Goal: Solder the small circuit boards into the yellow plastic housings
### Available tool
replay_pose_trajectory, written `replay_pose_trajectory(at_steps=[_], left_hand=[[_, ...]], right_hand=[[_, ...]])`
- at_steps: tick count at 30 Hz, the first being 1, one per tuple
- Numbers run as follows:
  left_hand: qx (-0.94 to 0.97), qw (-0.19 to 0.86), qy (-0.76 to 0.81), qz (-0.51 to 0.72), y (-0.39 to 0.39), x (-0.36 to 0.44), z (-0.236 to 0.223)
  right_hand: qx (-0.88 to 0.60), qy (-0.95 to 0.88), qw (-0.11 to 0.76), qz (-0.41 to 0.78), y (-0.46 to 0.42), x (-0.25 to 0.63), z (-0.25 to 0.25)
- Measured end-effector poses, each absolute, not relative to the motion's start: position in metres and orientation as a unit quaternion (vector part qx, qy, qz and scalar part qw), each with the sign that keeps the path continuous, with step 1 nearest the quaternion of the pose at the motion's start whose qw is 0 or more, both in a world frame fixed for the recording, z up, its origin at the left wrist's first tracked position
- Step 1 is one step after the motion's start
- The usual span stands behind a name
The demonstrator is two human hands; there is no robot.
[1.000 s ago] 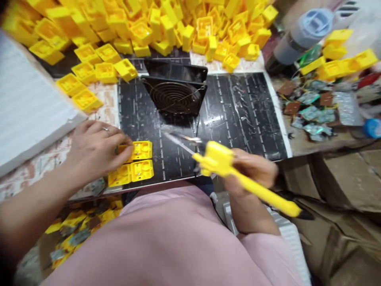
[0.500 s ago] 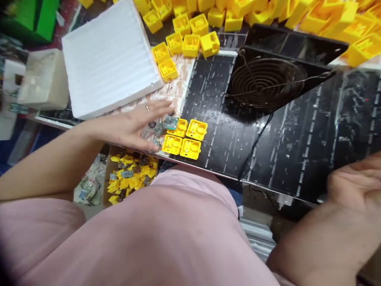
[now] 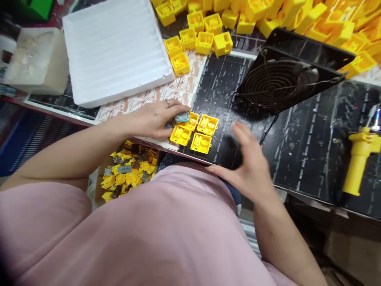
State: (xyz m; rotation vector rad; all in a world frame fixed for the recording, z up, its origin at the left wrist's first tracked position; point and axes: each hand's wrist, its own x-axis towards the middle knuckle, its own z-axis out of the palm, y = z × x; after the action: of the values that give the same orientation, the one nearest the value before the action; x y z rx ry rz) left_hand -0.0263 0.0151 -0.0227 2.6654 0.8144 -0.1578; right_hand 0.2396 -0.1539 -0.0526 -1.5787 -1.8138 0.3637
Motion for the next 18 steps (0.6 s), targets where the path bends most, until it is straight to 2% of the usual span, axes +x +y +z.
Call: replay_pose_trajectory(at_steps=[2,4,9,11,14,18], left_hand=[[0.922,0.207,0.326,-0.009,0.014,-0.028,-0.027],[0.883,0.269,0.376,0.077,0.014,-0.036,-0.031],[0.708,0.474,0.441,0.284,0.005,-0.108,-0.023],[0.647,0.497,0.471,0.335,-0.010,-0.152,-0.012],[0.619,0.452,0.550,0.332,-0.046,-0.216,0.009],[0.633,0.435,0.612,0.187,-0.098,-0.272,0.014]], right_hand=[[-0.572,-0.767,0.276,0.088,-0.143,0.215,-0.055],[-0.559,-0.789,0.247,0.061,-0.134,0.203,-0.061],[-0.536,-0.812,0.228,0.012,-0.112,0.207,-0.072],[-0.503,-0.835,0.222,-0.011,-0.091,0.218,-0.070],[-0.482,-0.849,0.215,-0.024,-0.043,0.226,-0.053],[-0.496,-0.856,0.132,-0.058,0.025,0.182,-0.019]])
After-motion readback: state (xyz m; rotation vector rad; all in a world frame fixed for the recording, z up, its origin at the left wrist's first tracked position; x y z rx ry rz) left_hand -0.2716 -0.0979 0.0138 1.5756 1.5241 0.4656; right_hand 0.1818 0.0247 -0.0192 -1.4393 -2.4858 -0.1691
